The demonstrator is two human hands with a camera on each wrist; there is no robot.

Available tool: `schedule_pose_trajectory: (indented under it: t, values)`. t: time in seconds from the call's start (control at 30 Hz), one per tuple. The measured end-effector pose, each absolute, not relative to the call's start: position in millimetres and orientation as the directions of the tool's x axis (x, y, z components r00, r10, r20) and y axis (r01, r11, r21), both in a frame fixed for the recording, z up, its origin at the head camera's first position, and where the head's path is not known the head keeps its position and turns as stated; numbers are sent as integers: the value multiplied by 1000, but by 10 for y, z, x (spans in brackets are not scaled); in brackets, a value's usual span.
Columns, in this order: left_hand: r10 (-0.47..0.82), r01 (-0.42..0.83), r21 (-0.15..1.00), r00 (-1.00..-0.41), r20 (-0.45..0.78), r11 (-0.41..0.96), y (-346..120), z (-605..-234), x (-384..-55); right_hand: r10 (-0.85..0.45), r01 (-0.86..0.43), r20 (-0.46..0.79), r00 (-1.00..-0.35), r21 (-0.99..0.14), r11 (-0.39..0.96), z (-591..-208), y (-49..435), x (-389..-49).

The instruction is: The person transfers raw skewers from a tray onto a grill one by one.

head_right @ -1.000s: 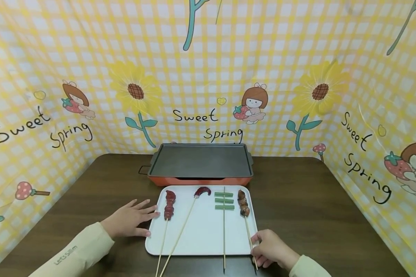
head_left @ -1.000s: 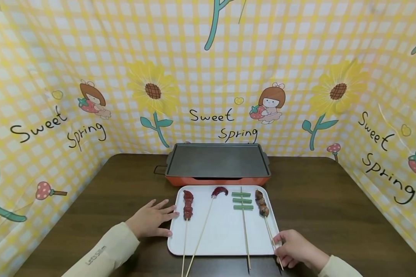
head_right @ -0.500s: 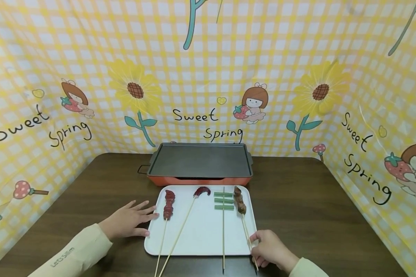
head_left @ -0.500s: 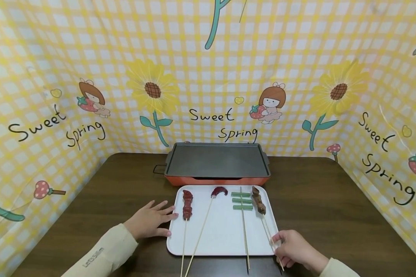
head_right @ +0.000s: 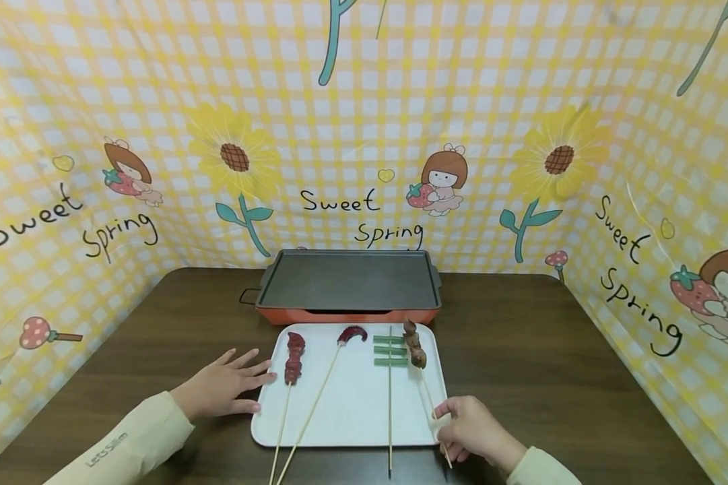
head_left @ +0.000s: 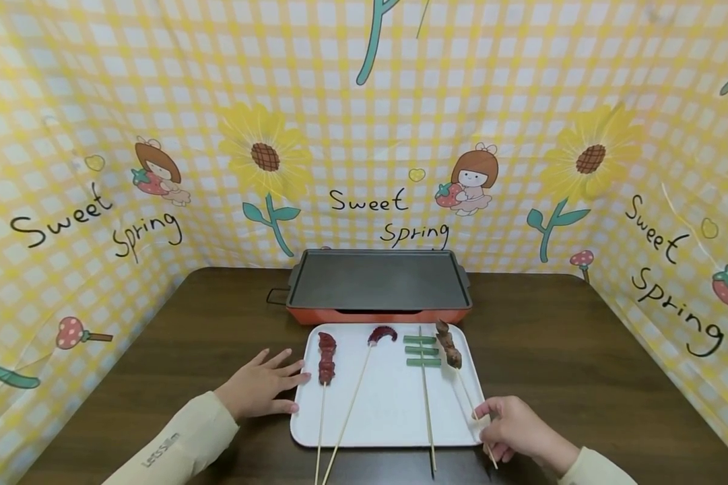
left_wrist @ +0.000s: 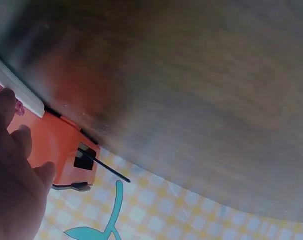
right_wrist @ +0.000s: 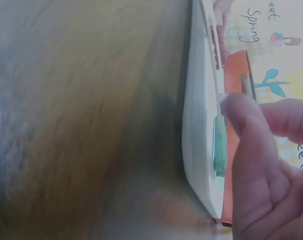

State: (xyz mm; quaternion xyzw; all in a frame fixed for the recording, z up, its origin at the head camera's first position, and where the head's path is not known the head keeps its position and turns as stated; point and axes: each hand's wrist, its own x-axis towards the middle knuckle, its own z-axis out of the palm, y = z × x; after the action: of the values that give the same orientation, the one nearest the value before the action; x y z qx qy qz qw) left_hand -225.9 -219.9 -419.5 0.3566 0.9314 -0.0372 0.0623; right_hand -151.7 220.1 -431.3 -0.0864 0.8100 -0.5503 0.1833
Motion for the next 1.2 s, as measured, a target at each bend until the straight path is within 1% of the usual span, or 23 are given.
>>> schedule_pose_trajectory:
  t: [0.2,0.4,0.63,0.77,0.93,1.2]
  values:
    - [657,667,-18,-737,-155,744,-2202,-4210,-2252,-392,67,-204,-897,-940,335,-4281,2193,-1516]
    - [650,661,-7,-740,-175,751,-2216,-4231,-2249,-417,40,-171,-893,-952,303,-4246,2186,-1519]
    - [651,666,-25,-737,-183,746,-2205,-4227,-2248,-418,-6,-136,-898,-947,320,-4176,2206,-1551]
    - [645,661,-22,-738,-197,750,-2204,-4230,-2261,-406,-15,-129,-905,-942,335,-4135,2206,-1607]
    - [631,651,-28,-745,-217,759,-2182,-4212,-2250,-378,3,-137,-916,-942,335,-4070,2195,-1713]
    - [623,646,-41,-750,-221,762,-2163,-4193,-2237,-291,24,-142,-946,-927,374,-3939,2162,-1971]
